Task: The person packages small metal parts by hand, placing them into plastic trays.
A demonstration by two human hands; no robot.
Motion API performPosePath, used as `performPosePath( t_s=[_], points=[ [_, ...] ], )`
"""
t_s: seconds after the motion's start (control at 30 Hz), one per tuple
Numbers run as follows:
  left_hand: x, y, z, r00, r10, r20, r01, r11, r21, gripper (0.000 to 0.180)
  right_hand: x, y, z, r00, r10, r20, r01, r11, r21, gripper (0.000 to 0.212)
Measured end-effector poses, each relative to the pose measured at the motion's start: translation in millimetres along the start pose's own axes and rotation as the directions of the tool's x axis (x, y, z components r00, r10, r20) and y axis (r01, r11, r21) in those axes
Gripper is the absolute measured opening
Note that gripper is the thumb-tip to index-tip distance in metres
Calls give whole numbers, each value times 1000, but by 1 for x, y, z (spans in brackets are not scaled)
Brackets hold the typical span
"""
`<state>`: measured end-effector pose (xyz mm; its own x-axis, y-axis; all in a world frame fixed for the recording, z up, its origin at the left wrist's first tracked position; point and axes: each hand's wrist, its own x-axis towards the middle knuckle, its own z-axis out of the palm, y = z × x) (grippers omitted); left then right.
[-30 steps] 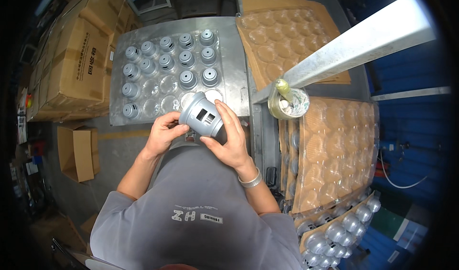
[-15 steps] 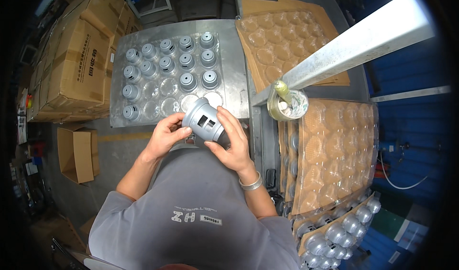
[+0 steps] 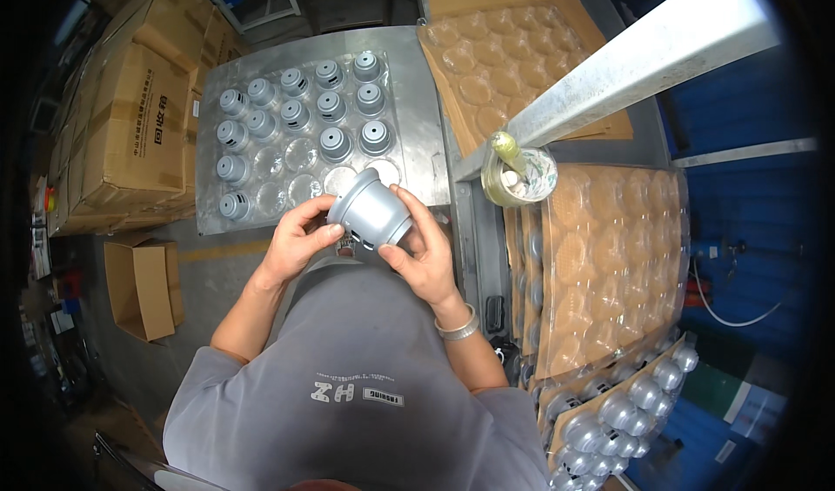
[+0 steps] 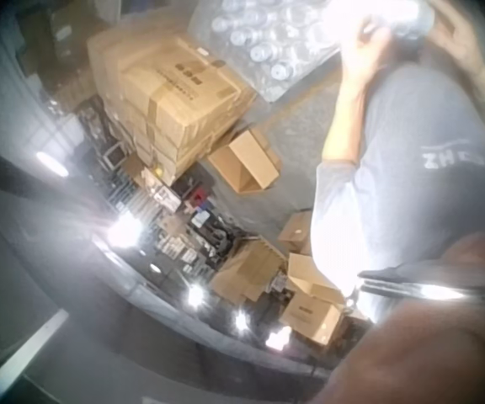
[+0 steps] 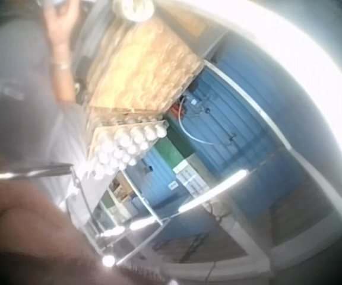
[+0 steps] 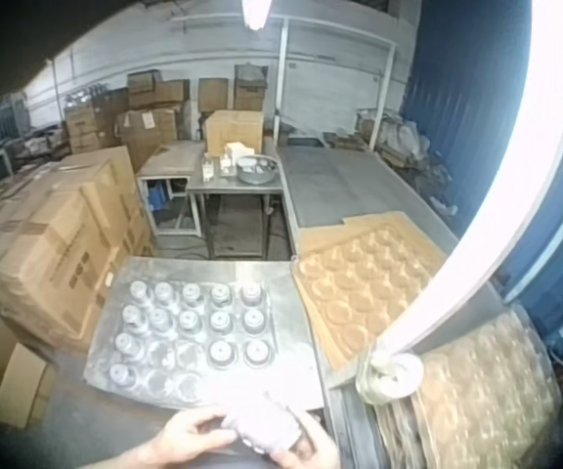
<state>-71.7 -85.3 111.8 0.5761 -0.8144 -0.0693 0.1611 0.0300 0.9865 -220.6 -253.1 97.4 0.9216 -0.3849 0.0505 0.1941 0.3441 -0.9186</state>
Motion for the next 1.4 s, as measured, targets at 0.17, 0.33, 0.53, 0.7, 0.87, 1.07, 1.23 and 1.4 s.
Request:
performPosePath(
  t_s=[0.17, 0.33, 0.53, 0.7, 0.87, 1.07, 1.23, 1.4],
  points=[
    [4, 6, 1, 988, -155, 18, 156, 978, -140, 32, 2, -1, -12, 974, -178, 141, 220, 890, -400, 78],
    [2, -8, -4, 988, -123, 90, 144, 949, -281, 29, 0, -3, -3, 1000, 11, -28, -11, 1000, 9, 79],
    [6, 9, -7, 980, -180, 87, 188, 978, -91, 28, -3, -10, -1, 999, 32, -5, -32, 999, -19, 80],
    [7, 9, -3, 953, -300, 45, 303, 948, -100, 23, -5, -4, -1, 998, -63, 16, 64, 991, -114, 79],
    [5, 2, -1, 991, -89, 99, 98, 991, -87, 26, -9, 1, -1, 998, 44, -48, -41, 997, 69, 80],
    [7, 13, 2, 968, -248, 44, 251, 964, -84, 26, -12, -3, -1, 999, -46, -1, 46, 989, -141, 78],
    [5, 3, 0, 967, -239, 92, 253, 947, -196, 26, -11, -6, 3, 998, -51, -21, 51, 998, -24, 80],
    [3, 6, 1, 978, -186, 94, 199, 968, -150, 22, -14, -3, 3, 999, -42, -15, 43, 997, 58, 82]
  ],
)
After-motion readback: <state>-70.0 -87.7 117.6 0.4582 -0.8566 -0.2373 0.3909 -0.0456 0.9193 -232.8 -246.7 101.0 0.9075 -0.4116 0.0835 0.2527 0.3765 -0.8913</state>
